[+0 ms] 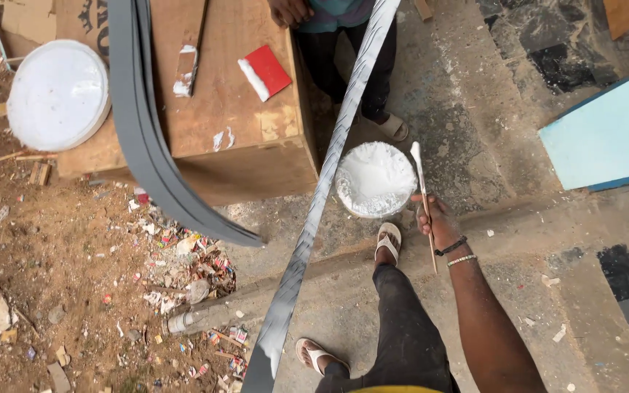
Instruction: Applying white adhesive or sealant to a long grey plastic or metal strip using a small wooden stick as an applicator.
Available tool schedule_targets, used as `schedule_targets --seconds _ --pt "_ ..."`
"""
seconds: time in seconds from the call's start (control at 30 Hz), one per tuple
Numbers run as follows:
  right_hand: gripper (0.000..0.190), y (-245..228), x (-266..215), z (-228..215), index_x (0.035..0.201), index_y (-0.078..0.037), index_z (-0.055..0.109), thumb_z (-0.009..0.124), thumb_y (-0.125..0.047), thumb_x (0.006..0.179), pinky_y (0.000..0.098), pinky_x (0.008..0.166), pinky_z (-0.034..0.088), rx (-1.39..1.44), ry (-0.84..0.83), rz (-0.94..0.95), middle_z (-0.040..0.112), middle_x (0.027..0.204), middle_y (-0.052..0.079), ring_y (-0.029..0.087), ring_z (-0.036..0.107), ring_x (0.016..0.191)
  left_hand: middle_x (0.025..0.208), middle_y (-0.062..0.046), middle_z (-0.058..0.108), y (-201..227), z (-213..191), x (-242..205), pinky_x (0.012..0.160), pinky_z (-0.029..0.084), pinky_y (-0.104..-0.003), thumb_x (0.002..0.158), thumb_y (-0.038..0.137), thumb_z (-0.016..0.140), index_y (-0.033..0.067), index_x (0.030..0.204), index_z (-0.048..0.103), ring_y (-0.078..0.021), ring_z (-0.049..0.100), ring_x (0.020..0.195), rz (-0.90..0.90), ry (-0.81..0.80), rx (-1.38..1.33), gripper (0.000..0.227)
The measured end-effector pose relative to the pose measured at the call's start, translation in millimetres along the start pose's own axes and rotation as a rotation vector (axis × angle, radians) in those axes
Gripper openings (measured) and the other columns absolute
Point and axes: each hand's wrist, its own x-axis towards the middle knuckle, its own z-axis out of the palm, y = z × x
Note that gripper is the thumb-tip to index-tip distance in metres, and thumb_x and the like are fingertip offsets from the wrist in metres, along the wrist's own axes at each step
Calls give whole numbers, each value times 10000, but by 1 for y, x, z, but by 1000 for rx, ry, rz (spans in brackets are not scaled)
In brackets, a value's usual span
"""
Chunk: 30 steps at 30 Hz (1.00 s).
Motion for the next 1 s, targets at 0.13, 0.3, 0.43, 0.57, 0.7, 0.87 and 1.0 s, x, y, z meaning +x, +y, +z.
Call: schedule_targets --seconds 0.13,0.3,0.43,0.57,0.7,0.87,1.0 --pt "559 -15 -116 48 1244 12 660 517 -495 1057 190 464 380 77 -298 -51 530 709 -52 25 436 520 920 -97 822 130 53 -39 783 597 -336 889 220 729 -13 1085 788 -169 744 869 -131 32 -135 311" --pt "598 14 -274 121 1161 5 714 458 -520 1032 187 451 384 -254 -440 131 559 686 -51 25 462 524 947 -25 792 152 82 -67 745 584 -271 930 141 703 9 1100 755 -97 698 810 -75 -95 -285 222" --pt "552 60 -351 151 1160 -28 732 542 -521 1002 203 487 409 -467 -445 168 535 680 -51 38 448 533 952 -33 753 120 94 -84 725 566 -267 950 88 715 -12 1143 736 -88 668 809 24 -186 -403 218" --pt "557 86 -391 162 1163 -30 759 566 -531 1014 236 615 511 -732 -392 -3 618 764 -45 55 555 667 971 -35 749 104 106 -104 747 571 -261 965 85 715 -19 1180 717 -81 673 836 103 -228 -417 238" --pt "536 43 -442 187 1144 -42 734 582 -523 962 297 594 499 -1031 -297 -6 647 722 0 100 592 633 967 -31 754 93 120 -129 708 565 -259 950 86 708 -12 1204 714 -80 671 803 82 -230 -426 272" --pt "509 37 -497 152 1207 -134 748 611 -535 927 332 619 491 -1284 -370 247 629 671 28 135 578 608 961 -24 740 46 149 -148 699 544 -251 977 101 705 -15 1229 720 -68 646 797 96 -230 -402 277" --pt "557 72 -526 87 1197 -76 723 556 -554 965 286 564 497 -1042 -548 70 607 706 -22 96 574 613 970 -26 753 36 179 -180 729 569 -255 964 122 710 -14 1214 716 -72 674 822 76 -206 -382 284"
